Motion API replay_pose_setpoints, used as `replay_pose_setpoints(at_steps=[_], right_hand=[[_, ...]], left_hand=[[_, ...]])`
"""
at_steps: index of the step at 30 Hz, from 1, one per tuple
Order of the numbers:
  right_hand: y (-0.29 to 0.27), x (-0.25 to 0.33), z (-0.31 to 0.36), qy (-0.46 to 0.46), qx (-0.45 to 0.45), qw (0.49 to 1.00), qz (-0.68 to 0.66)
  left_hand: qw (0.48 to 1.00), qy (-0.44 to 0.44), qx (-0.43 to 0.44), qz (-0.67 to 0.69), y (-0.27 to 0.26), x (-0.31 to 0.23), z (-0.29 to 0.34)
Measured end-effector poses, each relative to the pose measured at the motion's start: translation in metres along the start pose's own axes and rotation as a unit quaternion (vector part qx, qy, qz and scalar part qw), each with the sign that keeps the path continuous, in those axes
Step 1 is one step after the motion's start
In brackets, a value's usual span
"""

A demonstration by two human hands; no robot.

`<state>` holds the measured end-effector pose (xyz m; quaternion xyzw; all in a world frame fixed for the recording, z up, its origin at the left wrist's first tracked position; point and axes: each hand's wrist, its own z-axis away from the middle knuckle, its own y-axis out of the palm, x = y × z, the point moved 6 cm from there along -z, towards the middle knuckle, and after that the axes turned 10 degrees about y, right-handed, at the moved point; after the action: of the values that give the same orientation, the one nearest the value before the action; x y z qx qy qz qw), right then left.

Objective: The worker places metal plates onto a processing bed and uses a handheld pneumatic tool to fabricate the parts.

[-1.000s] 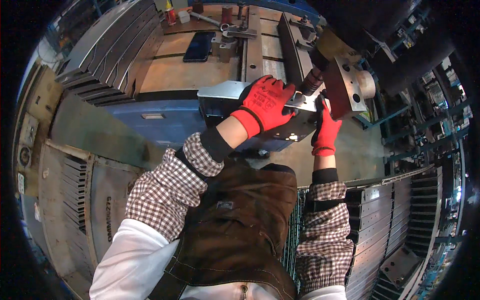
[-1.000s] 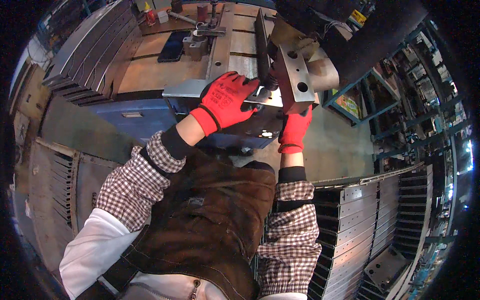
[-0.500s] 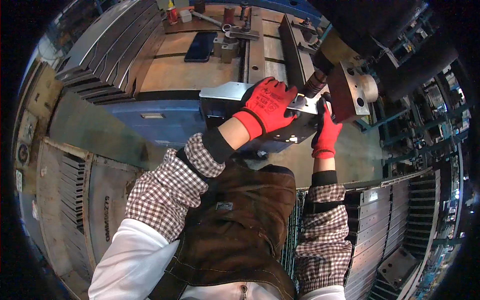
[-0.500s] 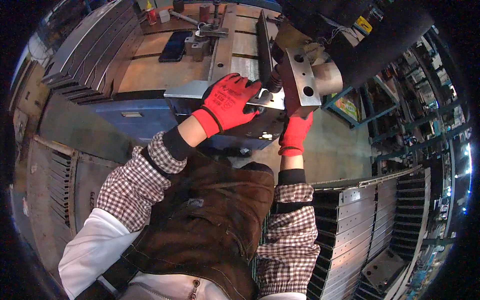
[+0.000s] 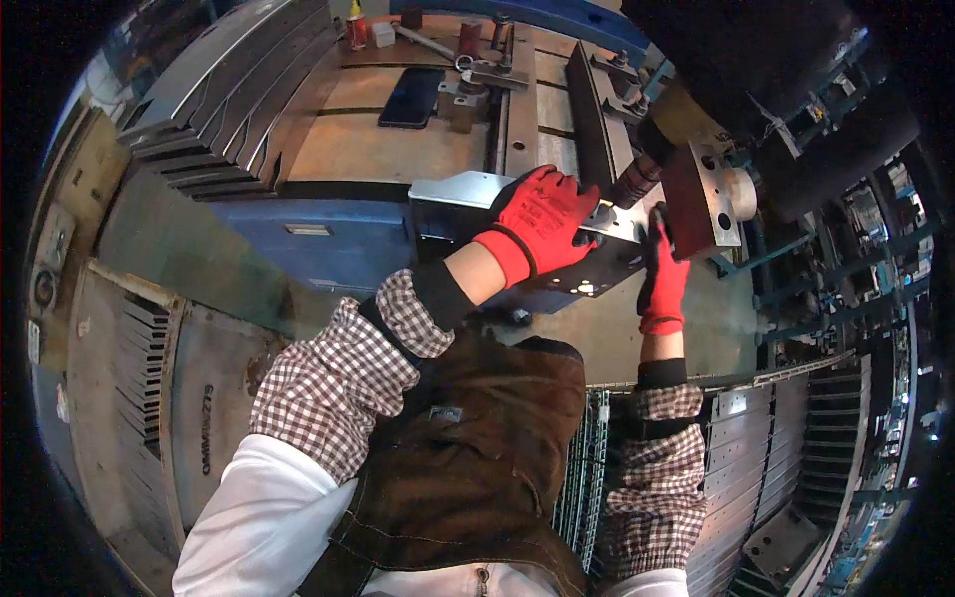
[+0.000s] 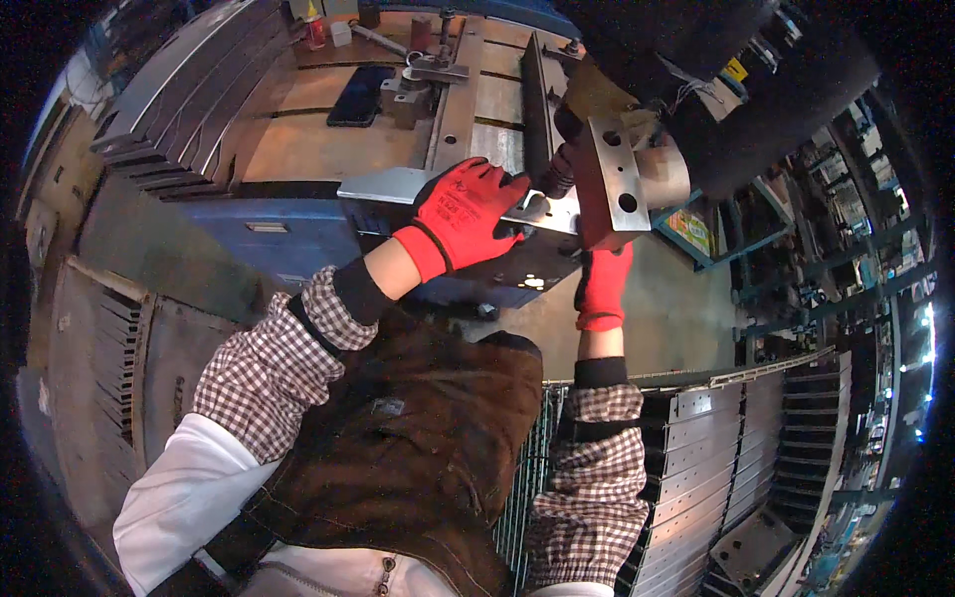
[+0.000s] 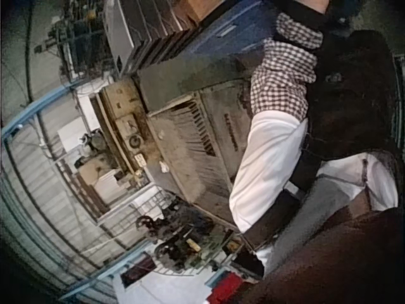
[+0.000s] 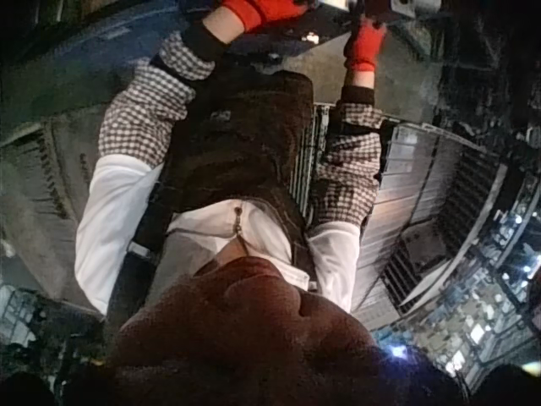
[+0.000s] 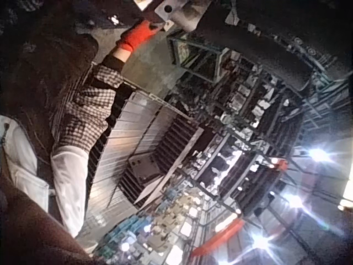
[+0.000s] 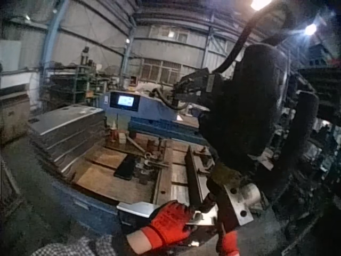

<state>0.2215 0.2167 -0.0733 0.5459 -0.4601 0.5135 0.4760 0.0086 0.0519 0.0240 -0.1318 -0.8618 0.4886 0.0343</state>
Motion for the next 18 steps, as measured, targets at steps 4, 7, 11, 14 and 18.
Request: replay_pose_setpoints(at_steps=[4, 7, 11, 14, 18], right_hand=[[-0.011, 0.070, 0.033, -0.167, -0.095, 0.978, 0.079], [-0.032, 0.129, 0.048, -0.307, -0.106, 0.940, 0.106], [0.016, 0.229, 0.114, -0.422, -0.039, 0.902, 0.085], [0.031, 0.260, 0.139, -0.499, -0.070, 0.857, 0.107], [0.038, 0.288, 0.147, -0.509, -0.062, 0.846, 0.147]], left_hand=[[1.000, -0.007, -0.011, 0.010, -0.001, 0.007, 0.010], [1.000, -0.013, 0.007, 0.017, -0.005, 0.001, 0.005], [1.000, -0.012, 0.011, 0.016, -0.005, 0.001, 0.004], [1.000, -0.007, 0.009, 0.024, -0.005, 0.001, 0.002], [1.000, -0.011, 0.006, 0.017, -0.007, 0.001, 0.005]])
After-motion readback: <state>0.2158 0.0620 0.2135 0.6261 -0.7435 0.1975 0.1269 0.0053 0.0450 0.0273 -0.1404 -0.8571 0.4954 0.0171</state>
